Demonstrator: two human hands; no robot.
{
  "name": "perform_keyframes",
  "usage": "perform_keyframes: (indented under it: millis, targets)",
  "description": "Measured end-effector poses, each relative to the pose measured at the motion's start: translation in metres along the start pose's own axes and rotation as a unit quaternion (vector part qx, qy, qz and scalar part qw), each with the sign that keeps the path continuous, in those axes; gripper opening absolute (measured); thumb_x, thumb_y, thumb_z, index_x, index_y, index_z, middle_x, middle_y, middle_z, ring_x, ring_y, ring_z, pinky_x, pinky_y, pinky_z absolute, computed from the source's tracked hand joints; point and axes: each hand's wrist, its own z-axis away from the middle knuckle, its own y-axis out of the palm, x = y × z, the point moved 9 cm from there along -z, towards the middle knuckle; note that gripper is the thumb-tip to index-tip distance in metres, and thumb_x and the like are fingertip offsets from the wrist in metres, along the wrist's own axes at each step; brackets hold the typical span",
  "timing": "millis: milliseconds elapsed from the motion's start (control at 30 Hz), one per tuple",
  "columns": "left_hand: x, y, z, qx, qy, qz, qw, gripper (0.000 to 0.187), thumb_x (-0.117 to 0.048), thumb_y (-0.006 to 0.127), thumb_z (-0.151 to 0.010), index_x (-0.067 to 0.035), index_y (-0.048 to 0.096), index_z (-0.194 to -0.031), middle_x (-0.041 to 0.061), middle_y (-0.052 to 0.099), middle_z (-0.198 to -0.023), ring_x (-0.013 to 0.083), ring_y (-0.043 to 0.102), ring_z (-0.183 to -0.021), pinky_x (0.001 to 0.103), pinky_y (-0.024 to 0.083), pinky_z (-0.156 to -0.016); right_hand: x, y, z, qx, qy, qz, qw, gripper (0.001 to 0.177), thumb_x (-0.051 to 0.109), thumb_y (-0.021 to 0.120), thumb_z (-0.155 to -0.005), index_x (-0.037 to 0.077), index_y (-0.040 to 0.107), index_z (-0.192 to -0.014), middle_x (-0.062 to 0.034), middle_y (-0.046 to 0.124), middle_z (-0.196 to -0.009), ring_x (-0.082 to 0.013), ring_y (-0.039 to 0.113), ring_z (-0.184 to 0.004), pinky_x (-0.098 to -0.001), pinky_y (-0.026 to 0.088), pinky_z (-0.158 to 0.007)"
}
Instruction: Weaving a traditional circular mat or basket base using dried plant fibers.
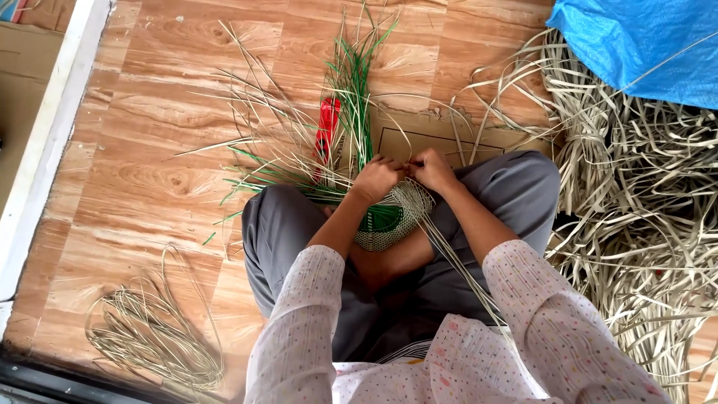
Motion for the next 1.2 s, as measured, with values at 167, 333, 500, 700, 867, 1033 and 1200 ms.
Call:
perform_keyframes:
  millis: [167,333,500,700,867,1033,1200]
  targets:
    - [0.005,0.006,-0.007,0.077,-0.031,0.046,0.996,0.002,-0.015,0.068,-0.093,-0.015,0.070,-0.091,0.000,0.063,-0.100,0.0237,0.063,-0.095,0.042,0.052,-0.085,-0.032,0.003,-0.005,0.009,0.072,-0.076,0.994,0.022,0.019,0.075,-0.089,0.000,0.072,-0.099,-0.0146,0.073,-0.080,-0.0203,0.069,-0.066,-0.0307,0.059,-0.059]
    - [0.029,0.050,-0.008,0.233,-0.150,0.122,0.953,0.016,-0.014,0.063,-0.095,-0.023,0.074,-0.103,-0.002,0.064,-0.116,0.0259,0.060,-0.116,0.049,0.050,-0.093,-0.033,0.008,0.013,0.027,0.122,-0.137,0.983,0.031,0.017,0.078,-0.087,-0.008,0.068,-0.103,-0.0227,0.072,-0.093,-0.0225,0.069,-0.079,-0.0301,0.060,-0.064]
    - [0.040,0.065,-0.011,0.285,-0.177,0.154,0.929,0.020,-0.028,0.066,-0.090,-0.014,0.068,-0.076,0.006,0.065,-0.084,0.0303,0.064,-0.094,0.053,0.052,-0.087,-0.021,0.008,0.015,0.036,0.059,-0.064,0.996,0.020,0.018,0.078,-0.082,0.006,0.079,-0.098,-0.0149,0.075,-0.082,-0.0174,0.068,-0.070,-0.0300,0.054,-0.063]
    - [0.037,0.008,-0.007,0.169,-0.289,0.139,0.932,0.017,-0.018,0.080,-0.081,-0.011,0.070,-0.092,0.009,0.055,-0.111,0.0348,0.052,-0.115,0.050,0.053,-0.089,-0.005,0.010,0.017,0.067,0.048,-0.033,0.996,0.020,0.016,0.074,-0.090,0.003,0.078,-0.105,-0.0209,0.075,-0.097,-0.0293,0.070,-0.089,-0.0396,0.055,-0.074]
    - [0.022,0.010,0.034,0.080,-0.459,0.299,0.833,0.013,-0.005,0.071,-0.092,0.004,0.071,-0.102,0.022,0.066,-0.100,0.0425,0.071,-0.092,0.051,0.063,-0.076,-0.029,0.028,0.009,0.106,0.113,-0.088,0.984,0.028,0.020,0.073,-0.092,-0.001,0.075,-0.111,-0.0260,0.072,-0.109,-0.0393,0.068,-0.098,-0.0453,0.054,-0.078]
    - [0.026,0.024,0.050,0.084,-0.518,0.381,0.761,0.015,-0.015,0.072,-0.094,-0.007,0.077,-0.105,0.017,0.075,-0.096,0.0341,0.075,-0.088,0.043,0.064,-0.067,-0.060,0.039,-0.001,0.117,0.144,-0.116,0.976,0.034,0.020,0.074,-0.091,-0.003,0.073,-0.116,-0.0288,0.070,-0.114,-0.0355,0.068,-0.092,-0.0418,0.052,-0.073]
    - [0.017,-0.021,0.043,0.114,-0.547,0.368,0.743,0.018,-0.018,0.072,-0.090,-0.009,0.079,-0.104,0.018,0.076,-0.097,0.0387,0.074,-0.092,0.049,0.061,-0.074,-0.102,0.053,-0.017,0.098,0.163,-0.170,0.967,0.034,0.021,0.081,-0.085,0.001,0.074,-0.111,-0.0191,0.073,-0.098,-0.0089,0.044,-0.048,-0.0281,0.037,-0.043]
